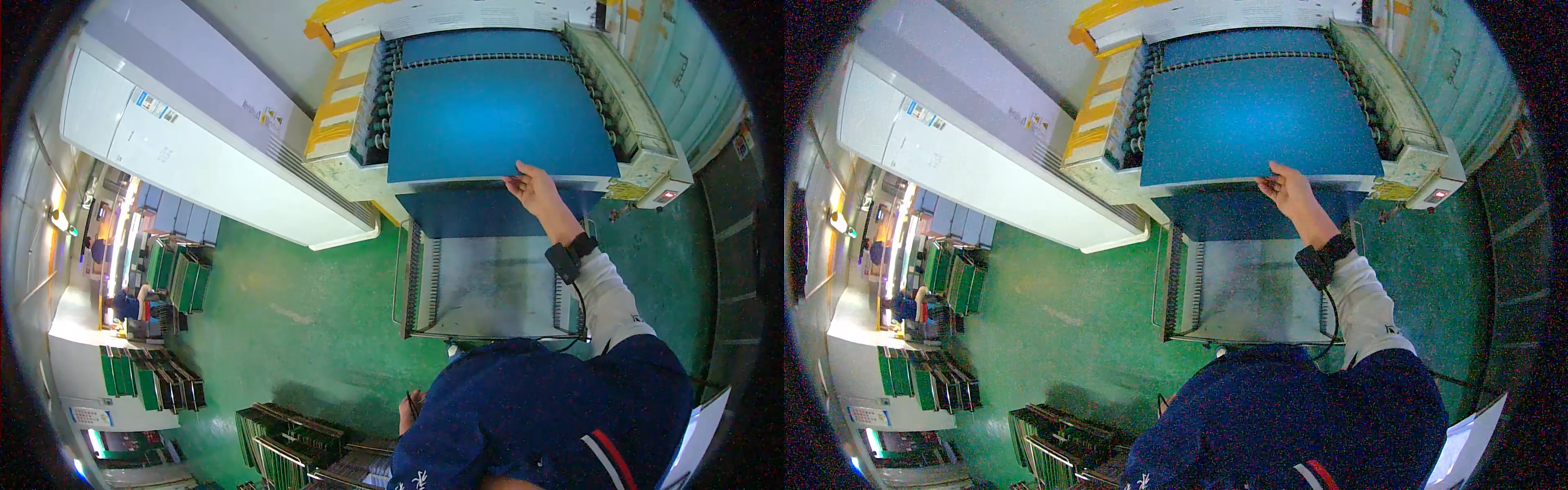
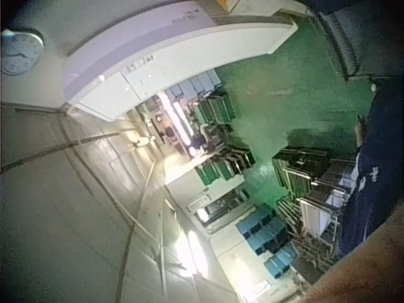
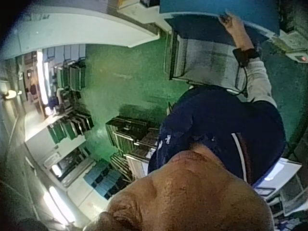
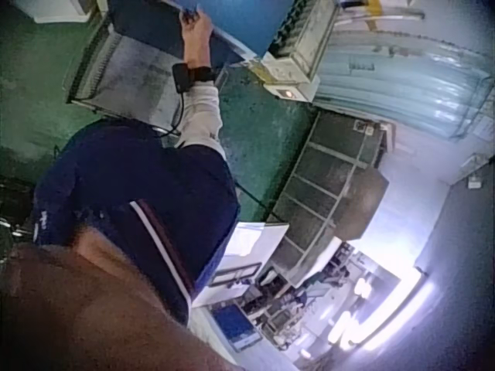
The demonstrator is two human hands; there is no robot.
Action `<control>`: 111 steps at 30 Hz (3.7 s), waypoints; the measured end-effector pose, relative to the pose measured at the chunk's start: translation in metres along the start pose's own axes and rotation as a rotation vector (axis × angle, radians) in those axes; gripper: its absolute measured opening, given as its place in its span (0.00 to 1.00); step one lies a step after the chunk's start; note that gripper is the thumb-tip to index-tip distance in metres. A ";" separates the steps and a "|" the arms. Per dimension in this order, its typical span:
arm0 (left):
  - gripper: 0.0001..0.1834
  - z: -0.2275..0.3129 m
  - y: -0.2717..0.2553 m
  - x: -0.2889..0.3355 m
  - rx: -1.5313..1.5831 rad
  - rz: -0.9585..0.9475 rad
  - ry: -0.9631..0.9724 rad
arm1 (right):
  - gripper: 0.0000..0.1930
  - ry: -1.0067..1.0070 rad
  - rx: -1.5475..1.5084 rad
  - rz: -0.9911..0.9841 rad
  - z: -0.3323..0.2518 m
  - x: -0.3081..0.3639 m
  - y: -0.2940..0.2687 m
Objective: Removing processed blue panels from a machine and organizing them into metal drying/storage racks.
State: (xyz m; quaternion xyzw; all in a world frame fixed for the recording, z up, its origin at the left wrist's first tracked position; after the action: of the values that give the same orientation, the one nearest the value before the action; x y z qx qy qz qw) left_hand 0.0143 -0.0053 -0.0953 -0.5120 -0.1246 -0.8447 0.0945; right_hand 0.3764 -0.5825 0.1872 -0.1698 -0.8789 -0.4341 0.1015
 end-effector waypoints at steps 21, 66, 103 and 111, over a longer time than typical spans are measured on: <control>0.22 0.018 0.001 0.025 -0.245 -0.057 0.109 | 0.15 0.080 0.125 -0.012 -0.004 -0.005 0.007; 0.23 -0.012 -0.002 0.003 0.131 -0.135 -0.006 | 0.11 -0.067 2.330 -0.055 0.033 -0.014 0.013; 0.24 -0.020 -0.004 0.007 0.122 -0.081 0.015 | 0.10 -0.151 2.304 -0.074 0.036 -0.005 0.018; 0.23 -0.028 -0.017 -0.005 0.132 -0.026 0.019 | 0.11 -0.115 2.311 -0.078 0.040 -0.009 0.021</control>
State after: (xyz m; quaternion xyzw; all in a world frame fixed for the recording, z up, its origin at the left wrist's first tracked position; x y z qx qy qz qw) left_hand -0.0117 0.0029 -0.1141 -0.4950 -0.1856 -0.8405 0.1183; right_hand 0.3916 -0.5409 0.1757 0.0319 -0.7595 0.6339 0.1425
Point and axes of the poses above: each hand's wrist, its own x-axis away from the middle knuckle, its own y-axis out of the palm, z = x × y, the point moved 4 cm from there along -x, towards the middle knuckle, and after that the axes turned 9 degrees about -z, right-handed, at the moved point
